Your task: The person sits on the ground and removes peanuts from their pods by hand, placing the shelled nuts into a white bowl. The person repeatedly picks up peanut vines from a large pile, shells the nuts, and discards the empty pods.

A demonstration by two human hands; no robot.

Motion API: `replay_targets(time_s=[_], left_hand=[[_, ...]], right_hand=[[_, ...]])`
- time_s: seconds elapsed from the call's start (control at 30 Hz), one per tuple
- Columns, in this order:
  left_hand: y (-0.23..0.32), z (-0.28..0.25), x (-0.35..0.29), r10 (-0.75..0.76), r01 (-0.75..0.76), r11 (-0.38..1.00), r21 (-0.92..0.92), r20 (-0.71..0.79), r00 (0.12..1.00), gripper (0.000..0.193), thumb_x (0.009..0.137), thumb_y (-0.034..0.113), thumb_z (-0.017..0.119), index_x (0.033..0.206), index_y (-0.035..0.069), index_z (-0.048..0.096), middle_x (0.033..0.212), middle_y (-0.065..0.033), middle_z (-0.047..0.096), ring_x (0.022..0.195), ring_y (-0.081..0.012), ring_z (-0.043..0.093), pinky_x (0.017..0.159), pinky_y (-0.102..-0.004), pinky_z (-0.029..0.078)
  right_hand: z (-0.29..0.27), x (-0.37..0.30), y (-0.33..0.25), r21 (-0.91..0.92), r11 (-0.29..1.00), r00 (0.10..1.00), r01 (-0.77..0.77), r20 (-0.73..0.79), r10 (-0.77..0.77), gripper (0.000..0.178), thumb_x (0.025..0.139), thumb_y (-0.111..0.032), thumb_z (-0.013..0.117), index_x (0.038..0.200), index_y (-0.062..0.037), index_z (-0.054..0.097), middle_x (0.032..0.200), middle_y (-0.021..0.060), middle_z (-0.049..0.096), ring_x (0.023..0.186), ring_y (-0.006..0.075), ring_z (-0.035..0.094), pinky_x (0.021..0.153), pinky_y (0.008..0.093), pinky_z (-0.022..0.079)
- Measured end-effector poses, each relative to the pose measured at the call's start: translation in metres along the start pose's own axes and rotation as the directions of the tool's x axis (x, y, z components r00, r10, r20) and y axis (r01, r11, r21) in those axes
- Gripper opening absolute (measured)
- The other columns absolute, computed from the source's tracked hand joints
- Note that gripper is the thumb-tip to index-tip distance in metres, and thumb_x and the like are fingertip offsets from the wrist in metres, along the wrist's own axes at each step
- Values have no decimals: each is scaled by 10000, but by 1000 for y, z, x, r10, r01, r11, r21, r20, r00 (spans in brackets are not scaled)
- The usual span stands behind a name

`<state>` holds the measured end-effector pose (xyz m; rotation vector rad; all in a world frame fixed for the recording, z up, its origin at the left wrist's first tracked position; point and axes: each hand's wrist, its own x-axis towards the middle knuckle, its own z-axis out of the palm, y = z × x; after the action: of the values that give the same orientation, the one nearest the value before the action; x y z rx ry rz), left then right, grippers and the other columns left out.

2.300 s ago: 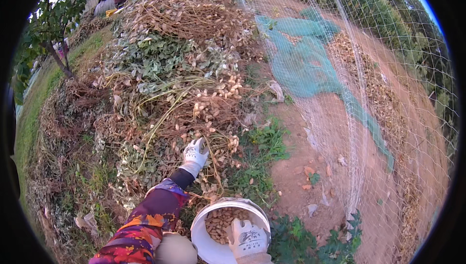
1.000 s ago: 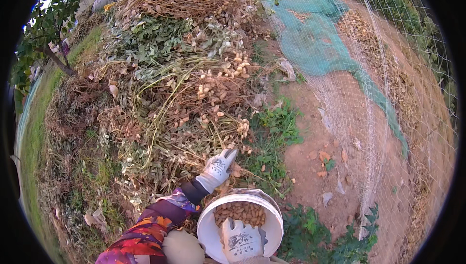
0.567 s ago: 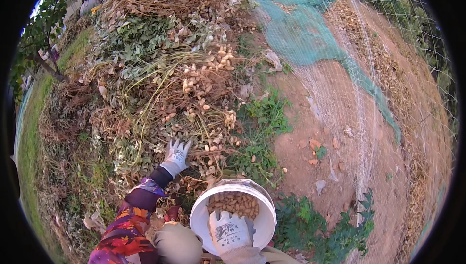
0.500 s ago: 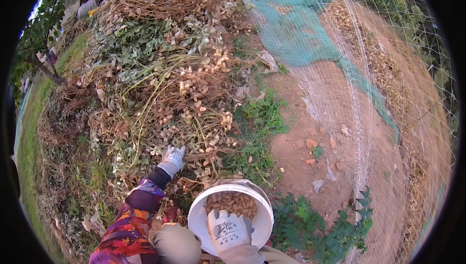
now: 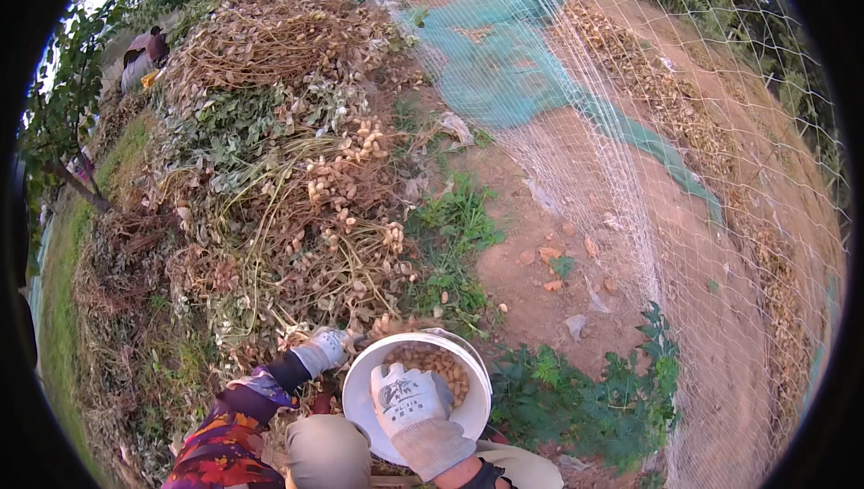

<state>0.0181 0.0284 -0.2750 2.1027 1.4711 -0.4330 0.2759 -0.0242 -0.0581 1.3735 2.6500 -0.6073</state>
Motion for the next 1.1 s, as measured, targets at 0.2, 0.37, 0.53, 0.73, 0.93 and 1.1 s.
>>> replay_targets(time_s=[0.2, 0.37, 0.53, 0.73, 0.93, 1.1], left_hand=[[16, -113, -52, -256, -47, 902, -430, -618, 743, 377, 761, 174, 620, 1124, 92, 564, 1013, -145, 626, 919, -300, 604, 789, -360, 480], [81, -181, -104, -89, -365, 845, -391, -775, 625, 439, 748, 72, 664, 1169, 56, 544, 1010, -120, 639, 947, -179, 619, 797, -287, 477], [142, -235, -149, -80, -326, 713, -621, -535, 841, 391, 747, 25, 609, 1135, 9, 561, 829, -37, 655, 648, -67, 540, 564, -239, 441], [163, -250, -160, 260, -488, 867, -100, -746, 614, 391, 666, 50, 629, 1053, 2, 600, 729, -94, 619, 659, -202, 618, 633, -288, 473], [187, -259, -173, 183, -449, 744, -495, -494, 850, 427, 644, 49, 644, 1067, 22, 600, 892, -130, 616, 856, -260, 618, 731, -329, 488], [190, -245, -162, 236, -472, 830, -298, -579, 780, 392, 651, 95, 687, 1030, 31, 613, 882, -114, 615, 794, -269, 610, 681, -338, 482]], right_hand=[[-18, -11, 9, 57, 997, 995, -54, -78, 58, 320, 767, -261, 619, 1004, -71, 518, 916, 115, 581, 861, 276, 593, 748, 411, 466], [-42, -20, 22, 266, 956, 932, -124, -301, 205, 371, 768, -275, 642, 1059, -78, 524, 929, 126, 580, 858, 297, 587, 700, 395, 483], [-50, -29, 47, 493, 869, 719, 53, -622, 309, 797, 701, -417, 729, 1296, -30, 367, 1142, 195, 482, 1069, 323, 501, 827, 416, 468], [-75, -46, 60, 811, 119, 777, 573, -584, 236, 855, 676, -279, 782, 1338, -16, 309, 1293, 144, 391, 1223, 255, 395, 989, 395, 385], [-93, -69, 62, 770, -160, 786, 617, -597, 159, 937, 619, -419, 807, 1338, -26, 353, 1251, 94, 452, 1130, 198, 474, 900, 295, 431], [-96, -68, 51, 914, -154, 926, 375, -377, 21, 687, 686, -257, 777, 1253, -34, 459, 1127, 59, 531, 982, 119, 533, 842, 253, 435]])
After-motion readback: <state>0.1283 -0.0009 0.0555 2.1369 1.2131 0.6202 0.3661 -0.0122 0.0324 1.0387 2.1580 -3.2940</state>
